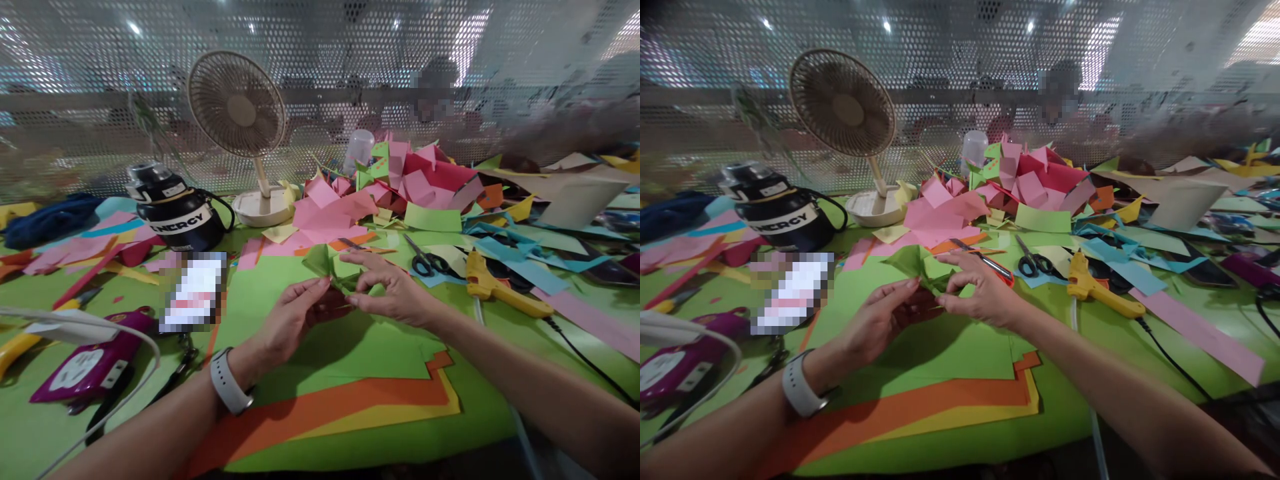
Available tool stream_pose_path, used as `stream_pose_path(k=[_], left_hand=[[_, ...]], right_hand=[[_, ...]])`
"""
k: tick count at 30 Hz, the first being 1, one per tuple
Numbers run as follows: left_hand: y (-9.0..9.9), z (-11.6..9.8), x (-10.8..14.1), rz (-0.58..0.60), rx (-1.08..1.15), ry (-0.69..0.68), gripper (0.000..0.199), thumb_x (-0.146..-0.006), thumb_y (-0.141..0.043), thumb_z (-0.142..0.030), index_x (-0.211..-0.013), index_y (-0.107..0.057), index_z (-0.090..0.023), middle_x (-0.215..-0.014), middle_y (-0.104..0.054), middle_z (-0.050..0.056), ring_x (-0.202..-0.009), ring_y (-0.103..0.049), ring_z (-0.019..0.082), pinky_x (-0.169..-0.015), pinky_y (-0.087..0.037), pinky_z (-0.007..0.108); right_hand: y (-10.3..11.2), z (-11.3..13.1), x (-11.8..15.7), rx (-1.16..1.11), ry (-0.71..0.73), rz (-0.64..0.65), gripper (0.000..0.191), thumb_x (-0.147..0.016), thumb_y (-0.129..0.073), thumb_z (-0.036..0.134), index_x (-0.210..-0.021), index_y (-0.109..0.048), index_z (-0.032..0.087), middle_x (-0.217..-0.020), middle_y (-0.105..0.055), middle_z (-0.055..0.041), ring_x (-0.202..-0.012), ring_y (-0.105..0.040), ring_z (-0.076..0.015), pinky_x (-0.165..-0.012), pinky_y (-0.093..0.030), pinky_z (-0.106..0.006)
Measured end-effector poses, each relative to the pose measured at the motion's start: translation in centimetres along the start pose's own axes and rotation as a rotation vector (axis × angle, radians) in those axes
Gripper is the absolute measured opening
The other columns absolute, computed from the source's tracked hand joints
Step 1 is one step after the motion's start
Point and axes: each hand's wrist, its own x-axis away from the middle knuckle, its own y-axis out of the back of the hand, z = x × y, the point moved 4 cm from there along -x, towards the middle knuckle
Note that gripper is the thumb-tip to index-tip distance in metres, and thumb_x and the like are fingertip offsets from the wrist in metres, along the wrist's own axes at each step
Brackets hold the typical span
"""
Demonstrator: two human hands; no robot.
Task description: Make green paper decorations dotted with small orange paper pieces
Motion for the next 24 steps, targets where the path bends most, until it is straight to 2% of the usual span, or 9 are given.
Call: stream_pose_path(k=[4,7,10,12,13,24], left_hand=[[0.08,0.02,0.0,-0.068,-0.037,0.019,0.017,-0.078,-0.072,-0.03,-0.074,-0.071,-0.014,-0.071,-0.074,0.003,-0.071,-0.07,0.017,-0.08,-0.056,0.034],[-0.01,0.05,0.02,-0.074,-0.051,0.023,0.018,-0.076,-0.074,-0.031,-0.076,-0.071,-0.014,-0.07,-0.074,0.003,-0.069,-0.07,0.017,-0.078,-0.056,0.033],[-0.03,0.16,0.02,-0.063,-0.068,0.032,0.019,-0.075,-0.075,-0.032,-0.075,-0.071,-0.014,-0.07,-0.074,0.003,-0.068,-0.07,0.016,-0.079,-0.056,0.032],[0.04,0.2,0.01,-0.069,-0.073,0.035,0.019,-0.074,-0.075,-0.032,-0.074,-0.071,-0.014,-0.069,-0.074,0.003,-0.068,-0.07,0.016,-0.08,-0.056,0.033],[0.07,0.21,0.0,-0.071,-0.076,0.035,0.019,-0.074,-0.075,-0.033,-0.074,-0.071,-0.014,-0.069,-0.074,0.002,-0.068,-0.07,0.016,-0.08,-0.056,0.033],[0.27,0.32,-0.11,-0.061,-0.066,0.042,0.018,-0.077,-0.073,-0.031,-0.075,-0.07,-0.014,-0.07,-0.074,0.003,-0.071,-0.07,0.017,-0.082,-0.055,0.034]], right_hand=[[-0.1,0.09,0.05,-0.037,-0.051,0.015,0.013,-0.073,-0.071,0.026,-0.063,-0.066,0.02,-0.135,-0.052,-0.0063,-0.133,-0.037,-0.0256,-0.109,-0.024,-0.046],[-0.21,0.17,0.03,-0.079,-0.068,0.036,0.014,-0.073,-0.07,0.025,-0.062,-0.064,0.019,-0.125,-0.058,-0.0066,-0.124,-0.046,-0.0232,-0.102,-0.033,-0.042],[-0.44,0.2,0.01,-0.097,-0.079,0.084,0.017,-0.074,-0.067,0.026,-0.06,-0.061,0.019,-0.089,-0.065,-0.0038,-0.093,-0.059,-0.0187,-0.083,-0.043,-0.035],[-0.54,0.14,0.03,-0.094,-0.101,0.1,0.018,-0.075,-0.066,0.027,-0.06,-0.061,0.019,-0.069,-0.059,0.0011,-0.069,-0.055,-0.0135,-0.068,-0.043,-0.029],[-0.54,0.11,0.05,-0.091,-0.11,0.098,0.018,-0.075,-0.066,0.028,-0.061,-0.06,0.018,-0.065,-0.056,0.0027,-0.063,-0.052,-0.0115,-0.062,-0.041,-0.027],[-0.67,-0.3,0.24,-0.079,-0.172,0.131,0.02,-0.076,-0.063,0.032,-0.063,-0.062,0.017,-0.056,-0.052,0.0043,-0.055,-0.043,-0.0089,-0.053,-0.034,-0.024]])
